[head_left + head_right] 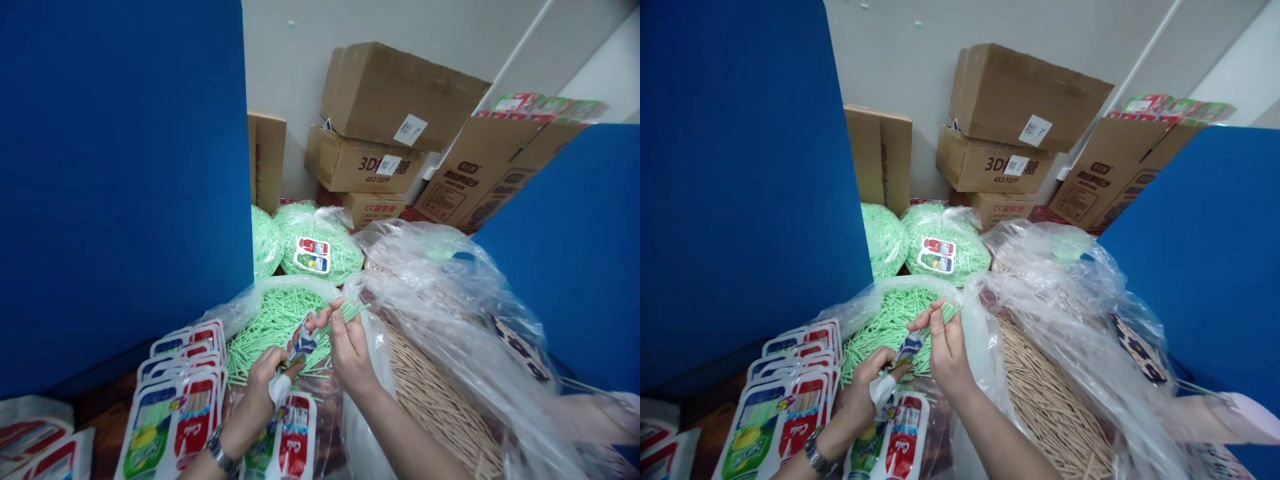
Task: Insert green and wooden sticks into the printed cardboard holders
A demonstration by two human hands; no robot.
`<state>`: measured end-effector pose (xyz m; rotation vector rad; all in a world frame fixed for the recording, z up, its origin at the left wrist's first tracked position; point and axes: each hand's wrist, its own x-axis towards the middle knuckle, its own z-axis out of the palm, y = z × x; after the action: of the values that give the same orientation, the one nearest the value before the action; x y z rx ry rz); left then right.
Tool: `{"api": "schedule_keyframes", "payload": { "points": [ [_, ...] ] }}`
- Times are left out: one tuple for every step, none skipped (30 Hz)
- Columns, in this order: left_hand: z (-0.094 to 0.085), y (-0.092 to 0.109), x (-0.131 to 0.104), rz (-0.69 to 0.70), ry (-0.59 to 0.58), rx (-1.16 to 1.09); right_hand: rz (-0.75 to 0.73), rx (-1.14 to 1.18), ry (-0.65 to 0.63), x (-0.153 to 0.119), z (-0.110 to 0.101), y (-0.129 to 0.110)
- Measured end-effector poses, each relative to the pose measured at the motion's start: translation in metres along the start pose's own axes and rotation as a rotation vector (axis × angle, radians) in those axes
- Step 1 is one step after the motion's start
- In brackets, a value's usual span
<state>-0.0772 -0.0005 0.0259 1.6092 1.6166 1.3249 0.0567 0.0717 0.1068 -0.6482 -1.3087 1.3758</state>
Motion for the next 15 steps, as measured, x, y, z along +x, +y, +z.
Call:
{"api": "schedule_keyframes", "payload": {
  "points": [
    [0.0, 0.001, 0.0, 0.005, 0.004, 0.007, -0.012, -0.023, 0.0, -0.001, 0.002, 0.001],
    [0.0, 0.002, 0.0, 0.006, 0.007, 0.013, -0.021, -0.043, 0.0, -0.002, 0.003, 0.002],
    [0.0, 0.004, 0.0, 0.005, 0.007, 0.016, -0.028, -0.061, 0.0, -0.003, 0.004, 0.002],
    [0.0, 0.005, 0.0, 0.007, 0.005, 0.018, -0.035, -0.082, 0.002, -0.004, 0.005, 0.003],
    [0.0, 0.006, 0.0, 0.011, 0.001, 0.02, -0.043, -0.11, 0.003, -0.004, 0.005, 0.004],
    [0.0, 0.007, 0.001, 0.016, -0.003, 0.021, -0.05, -0.148, 0.001, -0.004, 0.006, 0.005],
    [0.0, 0.007, 0.001, 0.023, -0.004, 0.023, -0.053, -0.194, -0.001, -0.004, 0.006, 0.006],
    [0.0, 0.008, 0.002, 0.031, -0.006, 0.025, -0.055, -0.243, 0.0, -0.005, 0.006, 0.007],
    [0.0, 0.008, 0.002, 0.041, -0.008, 0.028, -0.053, -0.29, -0.001, -0.005, 0.006, 0.009],
    [0.0, 0.009, 0.003, 0.055, -0.009, 0.031, -0.047, -0.336, -0.008, -0.006, 0.006, 0.011],
    [-0.001, 0.009, 0.003, 0.07, -0.01, 0.035, -0.041, -0.381, -0.022, -0.007, 0.006, 0.012],
    [-0.001, 0.01, 0.004, 0.085, -0.013, 0.038, -0.042, -0.428, -0.044, -0.008, 0.005, 0.014],
    [-0.002, 0.011, 0.004, 0.097, -0.017, 0.039, -0.048, -0.482, -0.072, -0.01, 0.004, 0.014],
    [-0.003, 0.012, 0.004, 0.105, -0.021, 0.039, -0.063, -0.538, -0.102, -0.011, 0.002, 0.014],
    [-0.004, 0.013, 0.005, 0.108, -0.028, 0.036, -0.081, -0.592, -0.13, -0.011, -0.001, 0.014]
  ]
}}
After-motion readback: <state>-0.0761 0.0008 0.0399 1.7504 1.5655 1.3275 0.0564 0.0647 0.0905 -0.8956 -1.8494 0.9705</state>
